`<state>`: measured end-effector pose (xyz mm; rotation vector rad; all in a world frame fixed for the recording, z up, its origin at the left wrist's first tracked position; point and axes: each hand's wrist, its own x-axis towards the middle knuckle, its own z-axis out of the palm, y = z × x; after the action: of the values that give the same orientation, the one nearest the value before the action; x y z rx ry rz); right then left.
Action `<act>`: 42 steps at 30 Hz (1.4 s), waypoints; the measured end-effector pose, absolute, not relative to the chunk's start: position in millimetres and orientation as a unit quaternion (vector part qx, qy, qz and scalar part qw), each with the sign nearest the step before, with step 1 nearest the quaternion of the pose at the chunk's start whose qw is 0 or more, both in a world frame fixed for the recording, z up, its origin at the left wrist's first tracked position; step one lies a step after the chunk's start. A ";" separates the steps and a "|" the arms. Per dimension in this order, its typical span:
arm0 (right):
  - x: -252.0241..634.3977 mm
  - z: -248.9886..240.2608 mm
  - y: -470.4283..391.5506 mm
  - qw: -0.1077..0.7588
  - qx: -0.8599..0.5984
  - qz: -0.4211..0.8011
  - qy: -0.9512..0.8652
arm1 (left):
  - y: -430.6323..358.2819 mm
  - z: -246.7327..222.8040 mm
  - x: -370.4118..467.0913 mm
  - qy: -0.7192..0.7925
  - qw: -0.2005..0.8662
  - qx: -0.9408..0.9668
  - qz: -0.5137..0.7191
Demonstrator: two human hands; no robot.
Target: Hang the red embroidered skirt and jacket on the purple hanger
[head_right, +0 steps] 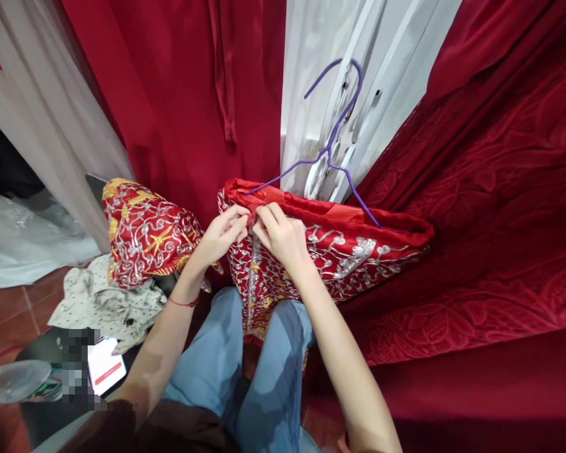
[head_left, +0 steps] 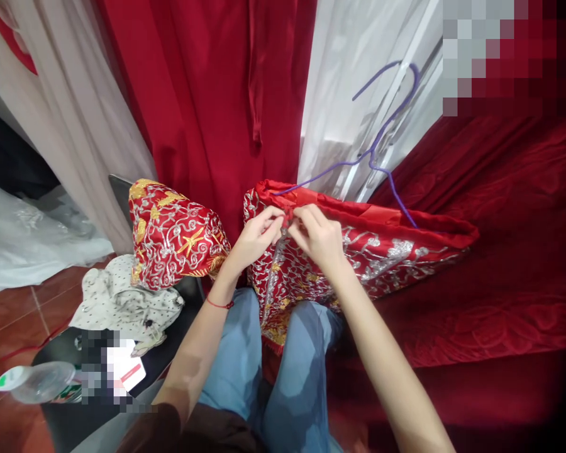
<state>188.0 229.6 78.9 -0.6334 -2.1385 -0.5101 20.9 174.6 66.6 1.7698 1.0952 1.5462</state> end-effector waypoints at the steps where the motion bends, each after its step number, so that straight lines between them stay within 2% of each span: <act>1: 189.6 79.6 230.9 0.417 -0.272 -0.196 -0.845 | 177.9 64.0 21.7 0.410 0.262 0.642 0.592; 4: 197.9 80.6 235.2 0.422 -0.321 -0.196 -0.825 | 186.6 61.3 22.2 0.475 0.196 0.609 0.605; 10: 211.2 85.0 234.7 0.413 -0.372 -0.225 -0.800 | 190.2 83.7 26.5 0.669 -0.031 0.541 0.508; 14: 214.5 92.0 230.2 0.383 -0.396 -0.266 -0.791 | 189.5 94.3 25.4 0.728 -0.109 0.497 0.460; 19: 218.8 98.7 228.7 0.357 -0.408 -0.273 -0.795 | 186.4 95.5 15.8 0.749 -0.146 0.513 0.393; 23: 212.9 104.9 223.8 0.416 -0.448 -0.190 -0.768 | 187.5 96.3 14.8 0.735 -0.171 0.500 0.425; 26: 208.6 110.3 218.5 0.450 -0.447 -0.100 -0.766 | 189.2 93.0 17.5 0.703 -0.127 0.519 0.469; 28: 210.1 112.8 216.0 0.444 -0.433 -0.086 -0.779 | 189.3 87.7 18.9 0.679 -0.085 0.549 0.480; 31: 217.0 113.2 211.8 0.393 -0.429 -0.112 -0.806 | 190.2 78.2 17.9 0.687 -0.051 0.556 0.466; 36: 216.4 106.8 195.5 0.295 -0.433 -0.221 -0.822 | 203.7 72.1 13.4 0.697 -0.134 0.481 0.515; 42: 231.8 111.8 191.8 0.285 -0.392 -0.283 -0.828 | 203.4 84.3 19.1 0.678 -0.141 0.507 0.513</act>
<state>231.8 191.8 111.8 -1.0497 -2.2135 -0.7572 19.1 203.4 84.3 1.7532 2.3451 1.7758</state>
